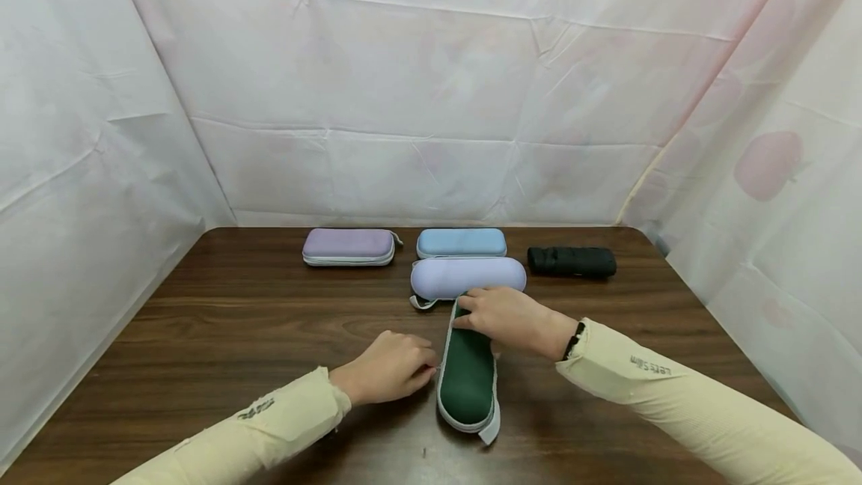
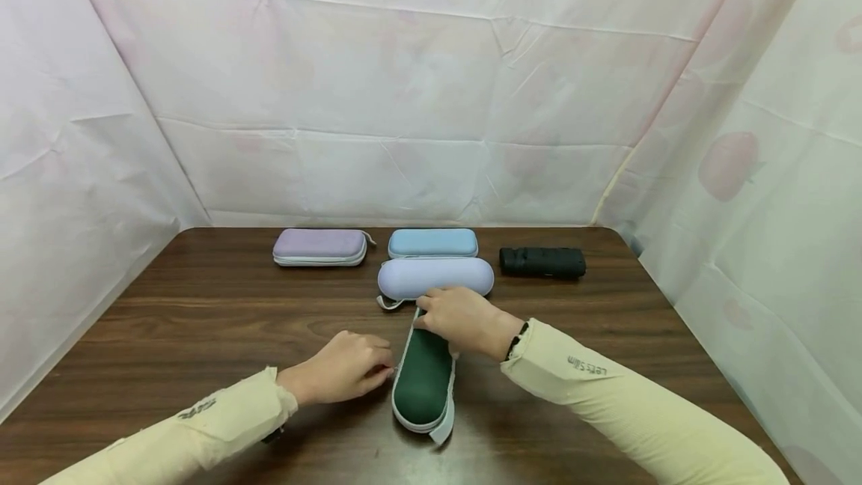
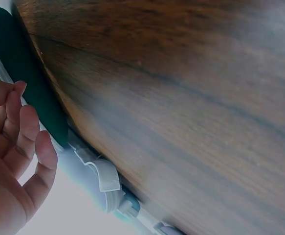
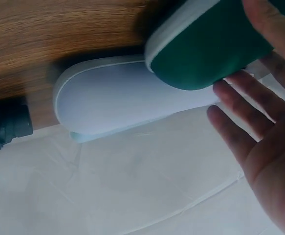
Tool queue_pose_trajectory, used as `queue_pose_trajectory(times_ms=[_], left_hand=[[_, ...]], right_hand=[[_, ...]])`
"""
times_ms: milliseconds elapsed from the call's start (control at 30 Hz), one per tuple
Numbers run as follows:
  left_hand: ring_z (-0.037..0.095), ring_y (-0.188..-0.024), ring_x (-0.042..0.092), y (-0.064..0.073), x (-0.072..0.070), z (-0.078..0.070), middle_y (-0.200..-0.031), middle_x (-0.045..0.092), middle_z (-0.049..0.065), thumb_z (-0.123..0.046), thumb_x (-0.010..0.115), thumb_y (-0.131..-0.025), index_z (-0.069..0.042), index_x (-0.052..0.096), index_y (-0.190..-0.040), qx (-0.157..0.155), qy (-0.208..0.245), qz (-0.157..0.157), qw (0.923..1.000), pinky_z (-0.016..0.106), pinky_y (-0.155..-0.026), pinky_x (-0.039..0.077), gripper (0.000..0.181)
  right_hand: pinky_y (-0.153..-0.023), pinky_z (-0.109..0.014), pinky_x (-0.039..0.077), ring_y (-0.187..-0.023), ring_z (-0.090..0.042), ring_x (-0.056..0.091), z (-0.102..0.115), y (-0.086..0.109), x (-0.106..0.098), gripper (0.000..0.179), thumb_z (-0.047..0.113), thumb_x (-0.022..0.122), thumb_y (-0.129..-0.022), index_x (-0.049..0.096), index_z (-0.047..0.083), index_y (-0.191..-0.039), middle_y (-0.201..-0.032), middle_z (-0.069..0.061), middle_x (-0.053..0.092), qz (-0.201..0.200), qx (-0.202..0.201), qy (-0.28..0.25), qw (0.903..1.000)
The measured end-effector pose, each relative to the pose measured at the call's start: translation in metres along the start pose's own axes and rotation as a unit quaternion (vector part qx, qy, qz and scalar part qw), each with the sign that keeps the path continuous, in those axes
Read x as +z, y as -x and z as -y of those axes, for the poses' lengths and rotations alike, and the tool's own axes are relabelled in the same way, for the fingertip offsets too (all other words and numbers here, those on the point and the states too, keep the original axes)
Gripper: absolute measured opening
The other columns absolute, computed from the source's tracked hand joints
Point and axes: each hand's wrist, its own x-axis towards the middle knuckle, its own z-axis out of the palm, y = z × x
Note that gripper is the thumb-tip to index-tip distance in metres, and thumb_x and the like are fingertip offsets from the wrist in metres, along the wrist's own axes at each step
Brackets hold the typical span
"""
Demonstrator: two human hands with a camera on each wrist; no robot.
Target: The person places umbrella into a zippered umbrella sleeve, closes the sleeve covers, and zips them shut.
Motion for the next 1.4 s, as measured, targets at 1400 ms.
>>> queue_pose_trajectory(times_ms=[1400], left_hand=[[0.006,-0.059,0.052,0.035,-0.006,0.014,-0.068,0.049,-0.011,-0.016,0.068,-0.085,-0.019,0.064,-0.072,-0.004,-0.039,-0.055,0.9977,0.025,-0.046,0.04,0.013]], right_hand=[[-0.069,-0.032,0.049,-0.074,-0.021,0.054,0.024,0.042,0.027,0.062,0.056,0.064,-0.083,0.067,-0.002,-0.107,-0.088,-0.011,0.058,-0.055,0.126,-0.024,0.9902]])
